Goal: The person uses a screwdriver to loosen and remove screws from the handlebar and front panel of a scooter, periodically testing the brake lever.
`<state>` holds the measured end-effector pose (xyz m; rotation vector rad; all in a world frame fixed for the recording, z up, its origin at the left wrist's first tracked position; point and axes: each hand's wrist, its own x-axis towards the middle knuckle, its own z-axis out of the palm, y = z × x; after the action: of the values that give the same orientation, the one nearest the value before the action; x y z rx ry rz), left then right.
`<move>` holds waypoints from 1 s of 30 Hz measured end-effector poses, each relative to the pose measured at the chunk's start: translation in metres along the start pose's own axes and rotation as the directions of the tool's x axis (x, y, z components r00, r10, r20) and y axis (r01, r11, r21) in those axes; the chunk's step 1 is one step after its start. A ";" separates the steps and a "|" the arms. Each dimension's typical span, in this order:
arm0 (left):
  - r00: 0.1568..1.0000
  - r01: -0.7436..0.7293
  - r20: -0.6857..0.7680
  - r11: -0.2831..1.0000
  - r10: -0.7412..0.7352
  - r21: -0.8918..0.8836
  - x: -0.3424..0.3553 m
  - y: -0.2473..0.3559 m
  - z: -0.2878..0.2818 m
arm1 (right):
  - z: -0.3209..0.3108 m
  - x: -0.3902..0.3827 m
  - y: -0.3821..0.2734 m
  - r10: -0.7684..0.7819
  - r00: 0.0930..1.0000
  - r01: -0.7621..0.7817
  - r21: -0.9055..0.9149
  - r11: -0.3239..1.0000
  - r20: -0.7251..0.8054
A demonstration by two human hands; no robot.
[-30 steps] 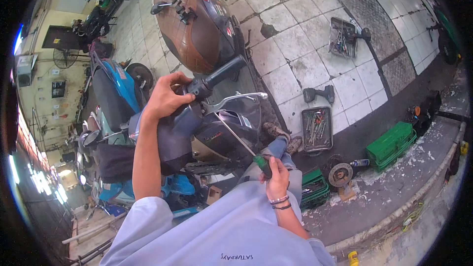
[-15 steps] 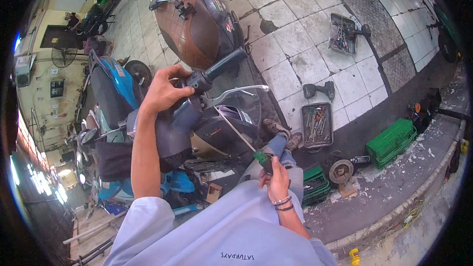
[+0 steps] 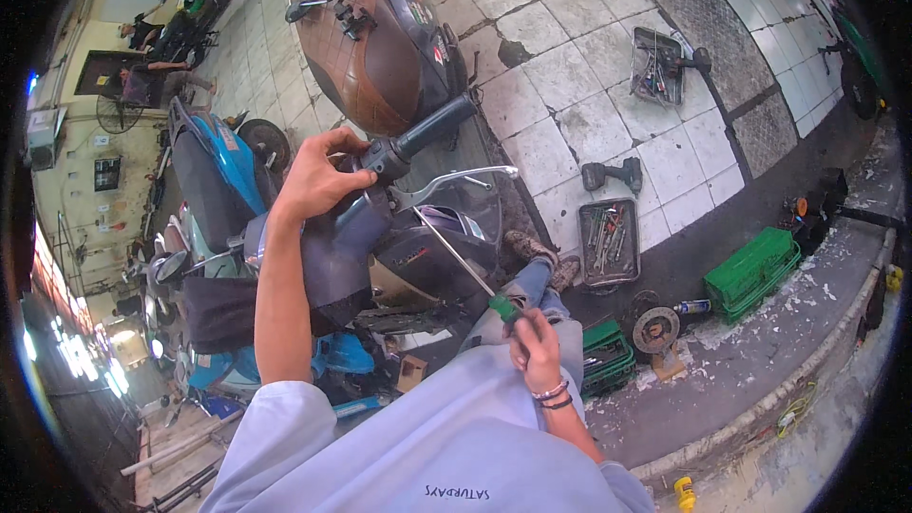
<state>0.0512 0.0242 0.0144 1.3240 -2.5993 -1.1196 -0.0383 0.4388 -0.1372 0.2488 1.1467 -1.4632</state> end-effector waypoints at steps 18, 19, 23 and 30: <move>1.000 0.003 0.002 0.999 -0.003 -0.044 0.001 -0.006 0.002 | 0.021 -0.007 -0.008 -0.033 0.996 0.045 0.156 0.987 -0.077; 1.000 -0.015 0.002 1.000 0.015 -0.016 0.000 -0.004 0.002 | 0.019 -0.006 -0.008 -0.035 0.996 0.047 0.154 0.987 -0.077; 0.999 -0.034 0.023 0.999 0.035 -0.037 -0.003 -0.004 -0.002 | 0.001 0.003 -0.007 -0.068 0.997 0.070 0.051 0.996 -0.035; 0.996 -0.084 -0.021 0.994 0.085 0.072 0.001 -0.002 0.001 | 0.016 -0.007 0.004 0.154 0.987 -0.159 0.131 0.978 0.046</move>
<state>0.0512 0.0230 0.0124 1.2186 -2.6734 -1.0018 -0.0256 0.4325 -0.1264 0.3967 0.9782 -1.4011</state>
